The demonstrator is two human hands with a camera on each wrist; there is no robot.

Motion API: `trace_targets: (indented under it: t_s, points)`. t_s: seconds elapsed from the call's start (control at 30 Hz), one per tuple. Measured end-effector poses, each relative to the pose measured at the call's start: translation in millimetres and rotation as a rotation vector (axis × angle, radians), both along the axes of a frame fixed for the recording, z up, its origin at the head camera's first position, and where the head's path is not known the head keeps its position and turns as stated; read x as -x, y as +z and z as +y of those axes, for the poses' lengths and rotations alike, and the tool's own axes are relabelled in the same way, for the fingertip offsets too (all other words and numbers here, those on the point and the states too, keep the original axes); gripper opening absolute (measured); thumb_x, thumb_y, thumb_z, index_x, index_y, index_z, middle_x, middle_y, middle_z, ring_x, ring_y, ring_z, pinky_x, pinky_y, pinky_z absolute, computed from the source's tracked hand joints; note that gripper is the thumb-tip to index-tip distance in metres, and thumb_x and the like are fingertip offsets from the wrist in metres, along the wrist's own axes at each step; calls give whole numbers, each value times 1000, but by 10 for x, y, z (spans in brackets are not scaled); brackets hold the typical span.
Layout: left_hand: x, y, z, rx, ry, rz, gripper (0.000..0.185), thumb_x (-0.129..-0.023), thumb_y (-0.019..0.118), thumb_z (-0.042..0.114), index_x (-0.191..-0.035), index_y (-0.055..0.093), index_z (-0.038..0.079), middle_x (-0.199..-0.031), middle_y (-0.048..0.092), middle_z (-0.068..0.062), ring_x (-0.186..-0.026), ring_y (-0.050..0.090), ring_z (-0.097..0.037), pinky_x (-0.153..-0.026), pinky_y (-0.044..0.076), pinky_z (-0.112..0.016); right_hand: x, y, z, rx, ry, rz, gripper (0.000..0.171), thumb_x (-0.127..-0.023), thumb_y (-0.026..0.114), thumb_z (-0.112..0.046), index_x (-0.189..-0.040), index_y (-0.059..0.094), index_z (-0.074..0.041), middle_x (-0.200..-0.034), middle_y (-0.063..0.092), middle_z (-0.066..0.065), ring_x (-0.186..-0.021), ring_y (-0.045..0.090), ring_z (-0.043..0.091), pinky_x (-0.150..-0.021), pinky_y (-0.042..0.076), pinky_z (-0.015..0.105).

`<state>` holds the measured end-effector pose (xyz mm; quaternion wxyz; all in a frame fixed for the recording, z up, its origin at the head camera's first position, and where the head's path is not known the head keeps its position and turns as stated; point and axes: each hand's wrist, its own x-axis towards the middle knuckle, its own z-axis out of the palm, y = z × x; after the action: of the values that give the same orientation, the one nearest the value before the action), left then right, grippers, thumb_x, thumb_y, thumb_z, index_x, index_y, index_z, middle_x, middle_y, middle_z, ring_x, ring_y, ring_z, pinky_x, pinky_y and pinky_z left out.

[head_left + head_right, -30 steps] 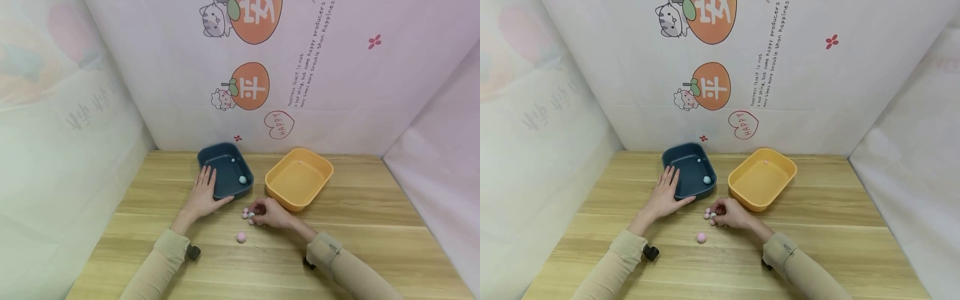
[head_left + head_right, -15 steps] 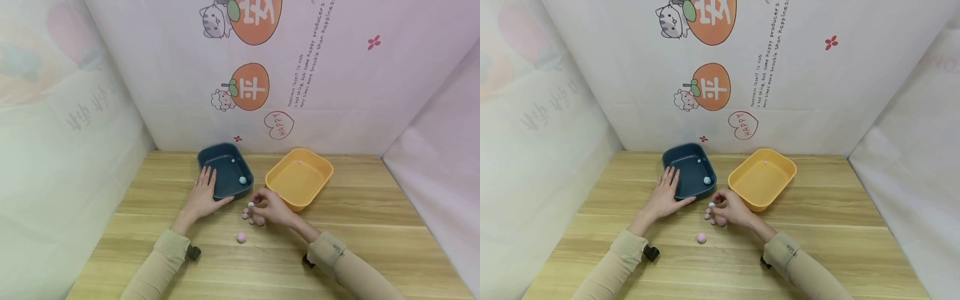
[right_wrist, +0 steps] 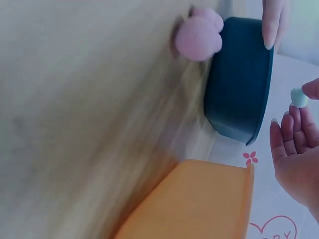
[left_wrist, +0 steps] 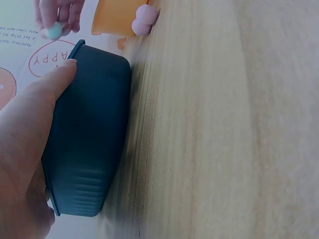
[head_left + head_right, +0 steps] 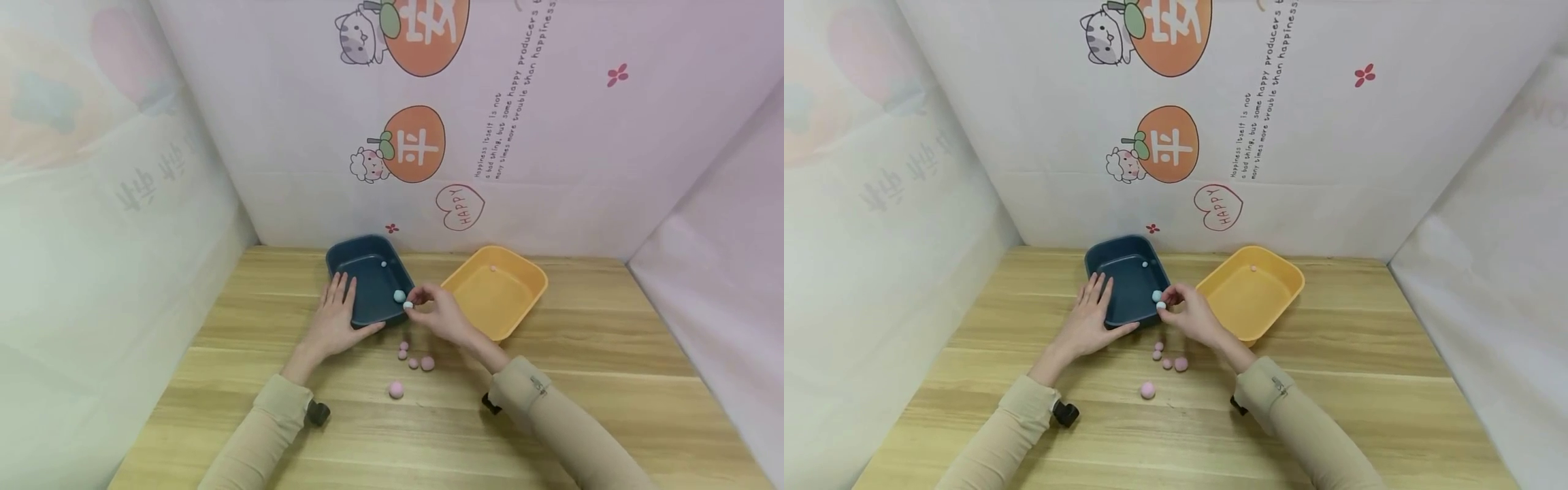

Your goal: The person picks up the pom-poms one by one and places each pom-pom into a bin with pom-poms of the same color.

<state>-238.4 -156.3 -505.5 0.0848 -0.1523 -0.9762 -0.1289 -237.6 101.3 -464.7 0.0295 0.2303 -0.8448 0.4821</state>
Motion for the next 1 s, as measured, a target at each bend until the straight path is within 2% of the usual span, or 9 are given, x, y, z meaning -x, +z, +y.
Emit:
trace_targets:
  t_s: [0.1, 0.33, 0.5, 0.77, 1.0]
  points:
    - [-2, 4, -3, 5, 0, -6, 118, -75, 44, 88, -156, 16, 7, -165, 7, -14, -154, 9, -34, -123, 17, -56, 87, 31, -46, -12, -14, 8, 16, -84, 73, -11, -94, 62, -7, -89, 67, 11, -91, 63, 35, -87, 51, 54]
    - [14, 0, 11, 4, 0, -8, 118, -74, 42, 89, -157, 14, 9, -165, 7, -14, -154, 5, -31, -123, 18, -54, 263, 49, -162, -71, -40, 90, 19, -83, 73, -12, -97, 63, -3, -93, 66, 12, -92, 63, 33, -85, 53, 49]
    - [-1, -34, 19, 10, 3, -19, 119, -74, 41, 90, -156, 14, 8, -165, 7, -14, -154, 5, -32, -123, 18, -54, 376, 1, -248, -113, -50, 63, 18, -84, 72, -13, -98, 63, -5, -97, 64, 11, -93, 61, 29, -86, 53, 44]
    - [-1, -39, 8, -1, -1, -18, 120, -74, 41, 90, -157, 11, 10, -165, 7, -14, -154, 5, -32, -123, 18, -55, 549, 28, -387, -134, -96, 27, 18, -85, 72, -15, -98, 64, -7, -94, 64, 8, -88, 57, 20, -79, 48, 29]
    - [-5, 16, -12, -5, 3, -8, 118, -74, 44, 88, -157, 13, 9, -165, 8, -15, -154, 5, -32, -123, 18, -54, 623, 70, -438, -121, -100, 34, 20, -84, 72, -15, -99, 64, -4, -96, 64, 11, -90, 58, 23, -81, 49, 32]
